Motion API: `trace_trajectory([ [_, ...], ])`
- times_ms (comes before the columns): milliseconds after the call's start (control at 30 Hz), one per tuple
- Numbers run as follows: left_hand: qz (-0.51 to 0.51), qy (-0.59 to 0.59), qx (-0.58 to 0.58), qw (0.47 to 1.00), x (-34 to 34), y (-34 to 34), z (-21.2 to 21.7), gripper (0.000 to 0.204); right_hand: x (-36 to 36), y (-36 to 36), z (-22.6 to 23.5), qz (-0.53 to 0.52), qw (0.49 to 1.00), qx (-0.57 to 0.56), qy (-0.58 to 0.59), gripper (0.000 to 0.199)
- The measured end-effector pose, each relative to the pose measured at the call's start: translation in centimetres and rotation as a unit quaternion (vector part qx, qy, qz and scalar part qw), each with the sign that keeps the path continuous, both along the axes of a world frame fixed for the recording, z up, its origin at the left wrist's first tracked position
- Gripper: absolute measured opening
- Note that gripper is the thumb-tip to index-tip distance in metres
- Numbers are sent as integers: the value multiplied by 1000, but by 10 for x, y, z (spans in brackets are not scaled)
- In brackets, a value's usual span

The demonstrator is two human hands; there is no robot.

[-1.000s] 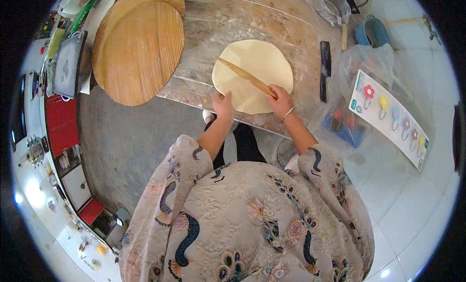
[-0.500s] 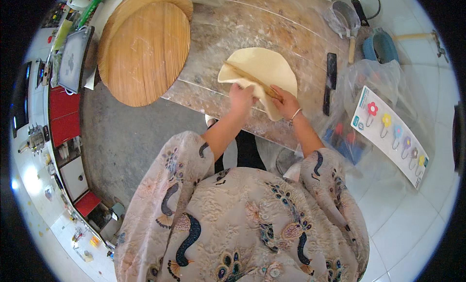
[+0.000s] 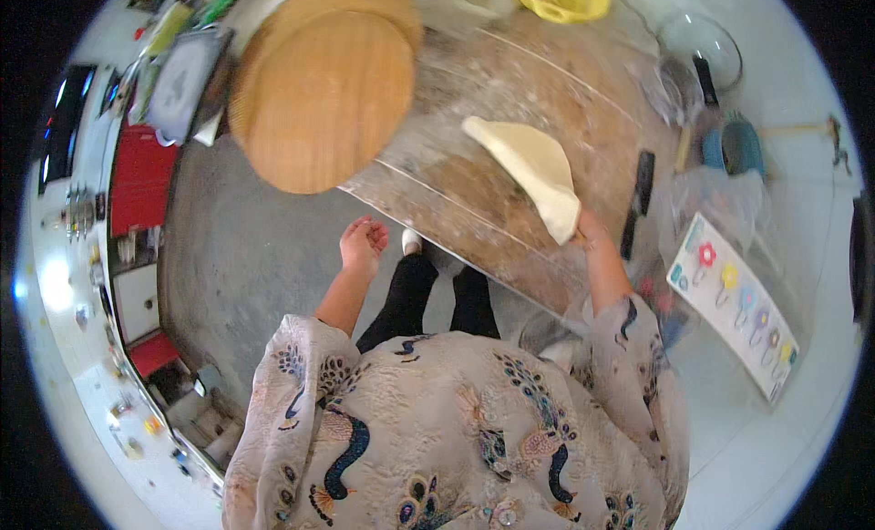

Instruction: The person cleans a wok with a paper towel, pours oil into a metal kettle, and then wipes the wok with the oil-soaked towel. They then place a large round dough onto the wok to cook. The person also handles a wooden tray and a second piece of dough on a cutting board.

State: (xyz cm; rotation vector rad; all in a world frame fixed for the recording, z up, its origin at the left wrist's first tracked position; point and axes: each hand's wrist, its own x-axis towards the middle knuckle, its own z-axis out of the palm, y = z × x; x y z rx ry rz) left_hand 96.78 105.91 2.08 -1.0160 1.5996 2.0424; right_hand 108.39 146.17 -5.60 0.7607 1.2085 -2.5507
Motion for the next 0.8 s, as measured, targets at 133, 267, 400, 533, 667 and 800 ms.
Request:
trace_trajectory([
  [133,121,77,87,986,-43,-35,31,22,-16,-7,72,-124,976,-174,30,37],
  [267,125,118,97,980,-75,-40,54,28,-61,0,115,-170,980,-106,16,37],
  [400,100,90,112,985,-83,-67,39,25,-117,-29,183,-109,974,-115,161,35],
  [533,118,103,66,985,-88,-68,57,26,-171,-45,212,43,973,-13,227,28],
  [667,122,149,-76,978,-108,-91,49,30,-217,-164,268,81,770,593,220,38],
  [800,86,115,17,989,-113,-91,57,29,-227,-278,236,139,588,776,181,36],
])
